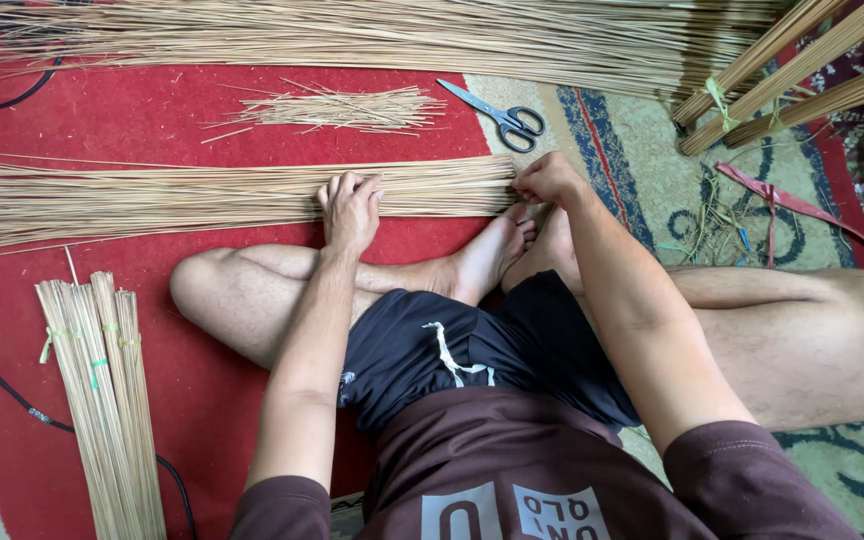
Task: The person is sitting on the floor, sorting through a large pile of thin wooden sticks, aligning them, and cutting them to a specific length using scissors.
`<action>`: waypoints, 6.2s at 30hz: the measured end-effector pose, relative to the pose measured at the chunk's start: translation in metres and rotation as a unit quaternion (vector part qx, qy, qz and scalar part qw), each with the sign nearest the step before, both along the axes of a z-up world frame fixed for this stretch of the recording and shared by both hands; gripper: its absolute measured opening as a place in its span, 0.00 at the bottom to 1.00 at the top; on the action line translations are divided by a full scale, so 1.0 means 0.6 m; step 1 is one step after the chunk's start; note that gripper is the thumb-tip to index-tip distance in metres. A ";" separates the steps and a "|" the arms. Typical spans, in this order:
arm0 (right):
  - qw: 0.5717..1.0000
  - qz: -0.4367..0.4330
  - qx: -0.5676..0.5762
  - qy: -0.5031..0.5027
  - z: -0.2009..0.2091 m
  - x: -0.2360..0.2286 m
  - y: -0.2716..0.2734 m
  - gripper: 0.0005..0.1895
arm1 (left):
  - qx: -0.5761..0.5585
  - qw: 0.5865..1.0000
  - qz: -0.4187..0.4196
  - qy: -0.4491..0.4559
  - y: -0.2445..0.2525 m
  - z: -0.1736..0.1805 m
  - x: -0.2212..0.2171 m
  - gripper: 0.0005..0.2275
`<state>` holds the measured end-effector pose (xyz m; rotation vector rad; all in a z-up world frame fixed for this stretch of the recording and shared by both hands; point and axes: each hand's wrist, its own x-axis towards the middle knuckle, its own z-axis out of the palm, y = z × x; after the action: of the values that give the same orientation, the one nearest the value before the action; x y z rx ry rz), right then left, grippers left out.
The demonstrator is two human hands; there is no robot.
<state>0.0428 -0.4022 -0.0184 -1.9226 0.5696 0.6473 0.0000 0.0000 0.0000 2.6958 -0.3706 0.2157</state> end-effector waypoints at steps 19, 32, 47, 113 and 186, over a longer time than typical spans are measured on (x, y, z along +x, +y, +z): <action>0.986 0.016 -0.155 -0.065 -0.064 0.037 -0.004 0.17 | 0.103 0.982 -0.087 0.135 -0.051 0.068 -0.032 0.39; 0.991 -0.075 -0.113 -0.011 0.004 0.038 0.028 0.21 | 0.179 0.969 -0.103 0.136 -0.065 0.032 -0.023 0.33; 0.744 0.501 -0.400 -0.190 0.179 -0.019 0.150 0.72 | 0.197 0.949 -0.168 0.180 -0.058 0.021 0.063 0.53; 0.923 -0.123 0.357 -0.072 0.156 0.032 0.156 0.58 | 0.176 0.923 -0.233 0.250 -0.134 0.196 0.111 0.21; 0.945 0.175 -0.248 -0.123 0.003 0.013 -0.001 0.16 | 0.136 0.974 -0.079 0.164 -0.050 0.020 -0.013 0.45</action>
<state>0.0504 -0.4027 -0.0168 -2.5711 0.2418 0.4978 -0.0076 -0.0299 0.0122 2.8785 -0.5400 -0.3490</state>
